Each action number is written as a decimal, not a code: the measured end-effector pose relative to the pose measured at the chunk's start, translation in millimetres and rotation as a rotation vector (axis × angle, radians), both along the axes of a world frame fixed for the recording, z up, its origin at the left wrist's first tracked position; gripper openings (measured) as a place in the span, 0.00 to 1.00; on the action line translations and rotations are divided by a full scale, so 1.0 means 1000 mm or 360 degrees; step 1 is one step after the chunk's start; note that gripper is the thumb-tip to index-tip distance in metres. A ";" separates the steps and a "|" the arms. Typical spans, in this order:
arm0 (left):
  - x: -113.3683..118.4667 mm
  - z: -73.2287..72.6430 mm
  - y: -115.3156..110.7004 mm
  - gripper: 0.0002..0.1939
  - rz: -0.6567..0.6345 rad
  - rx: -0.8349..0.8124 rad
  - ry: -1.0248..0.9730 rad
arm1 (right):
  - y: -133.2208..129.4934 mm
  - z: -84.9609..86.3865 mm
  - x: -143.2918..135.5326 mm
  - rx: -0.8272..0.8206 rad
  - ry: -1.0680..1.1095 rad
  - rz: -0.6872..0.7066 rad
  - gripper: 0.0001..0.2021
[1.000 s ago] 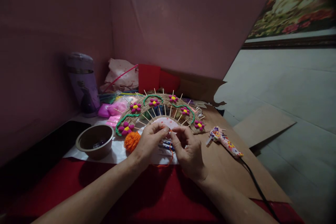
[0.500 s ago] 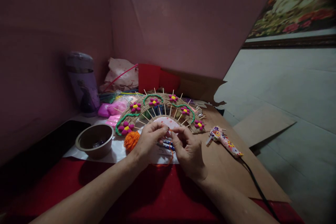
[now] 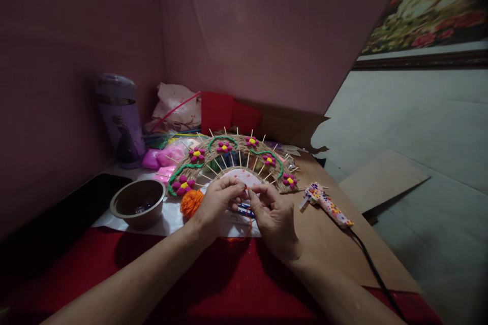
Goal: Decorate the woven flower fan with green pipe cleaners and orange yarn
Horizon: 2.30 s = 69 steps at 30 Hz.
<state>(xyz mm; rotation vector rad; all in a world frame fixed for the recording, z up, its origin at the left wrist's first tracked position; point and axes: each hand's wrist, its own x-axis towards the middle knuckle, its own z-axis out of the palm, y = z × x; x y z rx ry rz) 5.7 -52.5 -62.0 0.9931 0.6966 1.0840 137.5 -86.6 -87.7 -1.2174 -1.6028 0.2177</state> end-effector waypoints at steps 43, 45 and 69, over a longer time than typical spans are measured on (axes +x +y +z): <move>0.001 -0.003 -0.003 0.11 -0.0179 -0.0157 -0.0045 | -0.002 0.003 -0.001 0.0045 -0.0060 0.0026 0.07; 0.001 -0.003 -0.003 0.12 -0.0145 -0.0148 -0.0047 | -0.002 0.004 -0.001 0.0070 -0.0067 0.0023 0.07; -0.002 0.009 -0.004 0.05 -0.0095 -0.0417 -0.0280 | -0.002 0.004 -0.001 -0.0052 -0.0016 0.0001 0.09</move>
